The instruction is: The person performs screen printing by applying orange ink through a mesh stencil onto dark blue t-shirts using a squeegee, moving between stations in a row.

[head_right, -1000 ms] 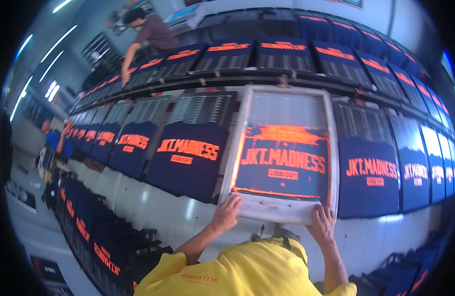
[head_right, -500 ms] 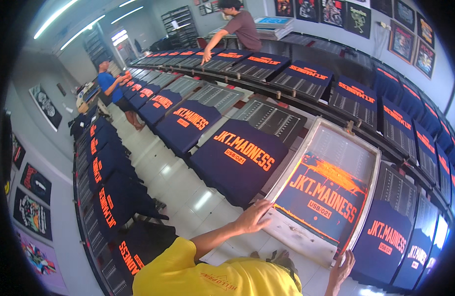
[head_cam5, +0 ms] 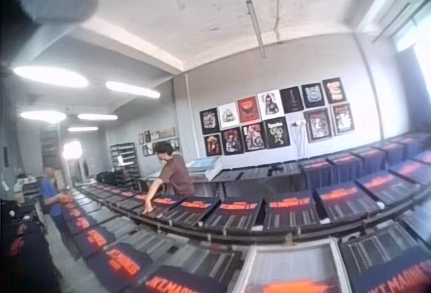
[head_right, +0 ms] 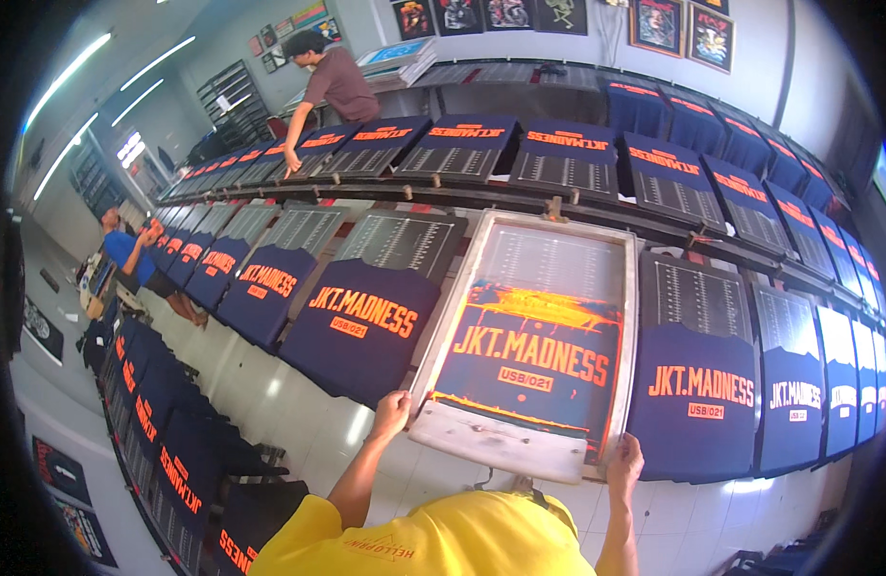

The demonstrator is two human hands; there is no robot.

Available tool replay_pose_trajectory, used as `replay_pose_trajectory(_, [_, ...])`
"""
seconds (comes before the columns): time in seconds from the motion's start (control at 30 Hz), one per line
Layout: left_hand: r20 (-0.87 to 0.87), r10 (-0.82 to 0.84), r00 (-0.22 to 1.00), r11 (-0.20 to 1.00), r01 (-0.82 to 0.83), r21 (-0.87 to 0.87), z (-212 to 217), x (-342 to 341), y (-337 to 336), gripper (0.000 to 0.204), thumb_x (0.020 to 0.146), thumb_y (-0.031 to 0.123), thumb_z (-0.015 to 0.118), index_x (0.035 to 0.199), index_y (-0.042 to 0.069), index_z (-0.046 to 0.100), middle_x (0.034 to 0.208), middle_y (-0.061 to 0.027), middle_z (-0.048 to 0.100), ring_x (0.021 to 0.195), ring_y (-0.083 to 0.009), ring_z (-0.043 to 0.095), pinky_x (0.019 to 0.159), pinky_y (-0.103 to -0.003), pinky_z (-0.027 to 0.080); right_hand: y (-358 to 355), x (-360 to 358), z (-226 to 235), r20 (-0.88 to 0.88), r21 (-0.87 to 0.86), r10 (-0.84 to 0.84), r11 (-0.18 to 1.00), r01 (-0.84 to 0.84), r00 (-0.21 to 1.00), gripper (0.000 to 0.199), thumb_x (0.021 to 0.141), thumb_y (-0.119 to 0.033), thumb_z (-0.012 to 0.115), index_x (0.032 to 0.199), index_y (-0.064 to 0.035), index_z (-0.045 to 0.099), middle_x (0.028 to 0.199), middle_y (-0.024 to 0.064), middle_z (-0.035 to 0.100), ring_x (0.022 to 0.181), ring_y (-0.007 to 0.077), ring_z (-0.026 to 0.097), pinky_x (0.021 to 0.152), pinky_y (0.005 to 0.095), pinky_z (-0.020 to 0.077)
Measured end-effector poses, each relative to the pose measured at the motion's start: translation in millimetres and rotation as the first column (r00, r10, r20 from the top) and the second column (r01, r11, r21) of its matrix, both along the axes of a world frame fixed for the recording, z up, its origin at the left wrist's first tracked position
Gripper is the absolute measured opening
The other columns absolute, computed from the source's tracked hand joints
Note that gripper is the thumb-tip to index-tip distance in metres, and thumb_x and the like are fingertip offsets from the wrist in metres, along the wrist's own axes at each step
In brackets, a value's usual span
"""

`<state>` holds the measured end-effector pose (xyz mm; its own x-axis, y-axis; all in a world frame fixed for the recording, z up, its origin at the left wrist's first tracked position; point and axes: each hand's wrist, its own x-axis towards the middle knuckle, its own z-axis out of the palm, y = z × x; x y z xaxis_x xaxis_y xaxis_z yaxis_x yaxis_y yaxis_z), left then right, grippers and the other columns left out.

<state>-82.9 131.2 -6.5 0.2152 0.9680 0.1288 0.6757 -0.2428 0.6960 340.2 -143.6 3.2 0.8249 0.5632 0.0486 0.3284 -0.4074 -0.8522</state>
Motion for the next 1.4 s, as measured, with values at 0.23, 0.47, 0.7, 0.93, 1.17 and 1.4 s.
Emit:
replay_pose_trajectory(0.23, [-0.088,0.064,0.994,0.996,-0.068,-0.050,-6,5,11,0.033,0.092,0.029,0.061,0.094,-0.003,0.070,0.088,-0.0216,0.069,0.084,-0.0379,0.067,0.075,-0.043,0.052,11,10,-26,-0.260,0.164,-0.124,0.972,0.171,0.958,0.017,0.089,-0.004,0.059,0.103,0.0025,0.066,0.077,0.0005,0.060,0.068,0.0079,0.051,0.063,0.0252,0.0427])
replay_pose_trajectory(0.47, [-0.112,0.121,0.986,0.986,-0.133,-0.106,-1,13,19,0.036,0.091,0.031,0.063,0.094,-0.004,0.071,0.088,-0.0237,0.069,0.085,-0.0371,0.069,0.075,-0.041,0.053,21,2,-17,-0.327,0.274,-0.142,0.932,0.237,0.934,0.008,0.090,-0.002,0.059,0.092,0.0042,0.064,0.071,-0.0028,0.054,0.066,0.0052,0.045,0.059,0.0238,0.0390])
replay_pose_trajectory(0.7, [-0.110,0.134,0.985,0.951,-0.159,-0.264,-7,11,41,0.037,0.087,0.034,0.068,0.090,-0.002,0.070,0.079,-0.0207,0.069,0.069,-0.0260,0.069,0.064,-0.038,0.049,29,0,-10,-0.208,0.268,-0.191,0.932,0.244,0.959,0.007,0.091,0.001,0.058,0.090,0.0038,0.064,0.072,-0.0054,0.052,0.063,0.0025,0.042,0.055,0.0200,0.0342])
replay_pose_trajectory(0.93, [-0.102,0.175,0.979,0.913,-0.200,-0.355,5,10,36,0.038,0.090,0.037,0.065,0.092,0.000,0.071,0.071,-0.0105,0.068,0.063,-0.0167,0.061,0.061,-0.036,0.047,32,-1,-19,-0.318,0.268,-0.178,0.925,0.268,0.931,0.013,0.092,-0.001,0.056,0.100,0.0060,0.064,0.077,0.0000,0.060,0.067,0.0058,0.049,0.060,0.0234,0.0417])
replay_pose_trajectory(1.17, [-0.152,0.026,0.988,0.943,-0.075,-0.324,28,21,33,0.036,0.094,0.033,0.058,0.087,-0.001,0.068,0.065,-0.0070,0.061,0.061,-0.0152,0.055,0.060,-0.036,0.045,33,-3,-13,-0.214,0.237,-0.213,0.935,0.262,0.953,0.013,0.091,-0.001,0.057,0.100,0.0049,0.064,0.070,-0.0020,0.056,0.062,0.0054,0.045,0.057,0.0242,0.0392])
replay_pose_trajectory(1.4, [-0.055,0.059,0.997,0.959,-0.072,-0.274,31,31,31,0.037,0.093,0.029,0.060,0.078,-0.004,0.060,0.062,-0.0141,0.055,0.059,-0.0188,0.048,0.058,-0.039,0.040,39,-5,6,-0.250,0.199,-0.226,0.940,0.278,0.942,0.010,0.093,-0.001,0.057,0.098,0.0046,0.065,0.070,-0.0025,0.056,0.063,0.0040,0.045,0.056,0.0225,0.0384])
